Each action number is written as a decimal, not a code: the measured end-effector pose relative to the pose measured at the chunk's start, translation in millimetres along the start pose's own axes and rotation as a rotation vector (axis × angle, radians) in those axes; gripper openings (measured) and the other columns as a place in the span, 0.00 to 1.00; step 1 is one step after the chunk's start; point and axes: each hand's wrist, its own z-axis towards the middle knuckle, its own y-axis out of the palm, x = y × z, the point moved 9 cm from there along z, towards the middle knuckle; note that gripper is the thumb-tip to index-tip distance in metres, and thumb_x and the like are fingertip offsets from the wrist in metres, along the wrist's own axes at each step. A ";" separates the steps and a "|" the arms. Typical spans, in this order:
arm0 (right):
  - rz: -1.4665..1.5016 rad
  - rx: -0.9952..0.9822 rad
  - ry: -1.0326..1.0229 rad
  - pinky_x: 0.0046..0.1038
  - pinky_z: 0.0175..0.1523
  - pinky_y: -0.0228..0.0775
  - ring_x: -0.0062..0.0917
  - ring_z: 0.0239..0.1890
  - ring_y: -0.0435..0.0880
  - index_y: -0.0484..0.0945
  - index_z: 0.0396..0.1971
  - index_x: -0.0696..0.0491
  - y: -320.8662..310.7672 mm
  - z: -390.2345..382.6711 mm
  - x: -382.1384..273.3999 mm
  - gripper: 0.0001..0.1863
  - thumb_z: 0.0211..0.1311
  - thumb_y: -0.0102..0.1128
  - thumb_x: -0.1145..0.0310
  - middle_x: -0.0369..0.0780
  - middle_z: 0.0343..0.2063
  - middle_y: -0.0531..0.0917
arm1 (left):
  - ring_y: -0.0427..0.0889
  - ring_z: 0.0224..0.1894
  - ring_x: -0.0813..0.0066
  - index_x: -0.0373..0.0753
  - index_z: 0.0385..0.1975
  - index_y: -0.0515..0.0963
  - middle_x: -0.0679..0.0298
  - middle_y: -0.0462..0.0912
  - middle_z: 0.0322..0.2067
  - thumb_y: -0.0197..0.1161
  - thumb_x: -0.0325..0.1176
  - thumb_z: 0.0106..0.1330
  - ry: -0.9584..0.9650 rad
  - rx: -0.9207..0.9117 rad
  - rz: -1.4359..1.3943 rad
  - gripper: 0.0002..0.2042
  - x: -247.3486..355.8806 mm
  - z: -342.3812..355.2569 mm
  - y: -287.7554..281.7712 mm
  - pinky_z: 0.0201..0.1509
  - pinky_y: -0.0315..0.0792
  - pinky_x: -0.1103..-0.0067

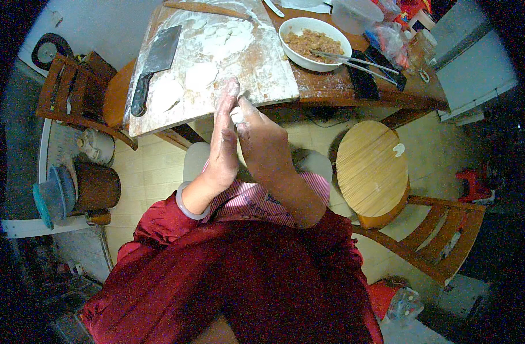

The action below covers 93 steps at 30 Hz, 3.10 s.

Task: The person rolls out small dough circles on a floured board, places filling in the center using chopsticks, and folds the dough into dumplings. The finished dumplings are placed on a nearby wooden board.

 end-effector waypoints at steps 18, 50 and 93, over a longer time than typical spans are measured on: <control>0.018 0.594 0.532 0.32 0.41 0.77 0.28 0.34 0.85 0.75 0.45 0.50 -153.1 -100.5 325.1 0.13 0.59 0.59 0.70 0.42 0.32 0.85 | 0.55 0.72 0.53 0.37 0.68 0.56 0.48 0.58 0.68 0.43 0.56 0.74 -0.076 -0.226 0.013 0.32 -27.2 -28.6 75.7 0.75 0.46 0.62; -0.780 0.752 0.760 0.39 0.49 0.72 0.39 0.44 0.81 0.77 0.43 0.56 -290.8 -209.0 586.0 0.19 0.51 0.69 0.68 0.46 0.38 0.81 | 0.62 0.68 0.57 0.34 0.64 0.60 0.50 0.64 0.63 0.54 0.26 0.65 -0.486 -0.408 0.167 0.26 -77.2 -60.0 132.8 0.73 0.51 0.66; -0.689 0.386 0.484 0.49 0.63 0.60 0.45 0.61 0.69 0.71 0.59 0.53 -182.1 47.3 229.9 0.41 0.48 0.71 0.44 0.48 0.58 0.74 | 0.81 0.40 0.45 0.32 0.36 0.81 0.44 0.82 0.33 0.63 0.32 0.57 -0.220 -0.399 0.885 0.11 -123.4 123.7 -90.8 0.45 0.74 0.63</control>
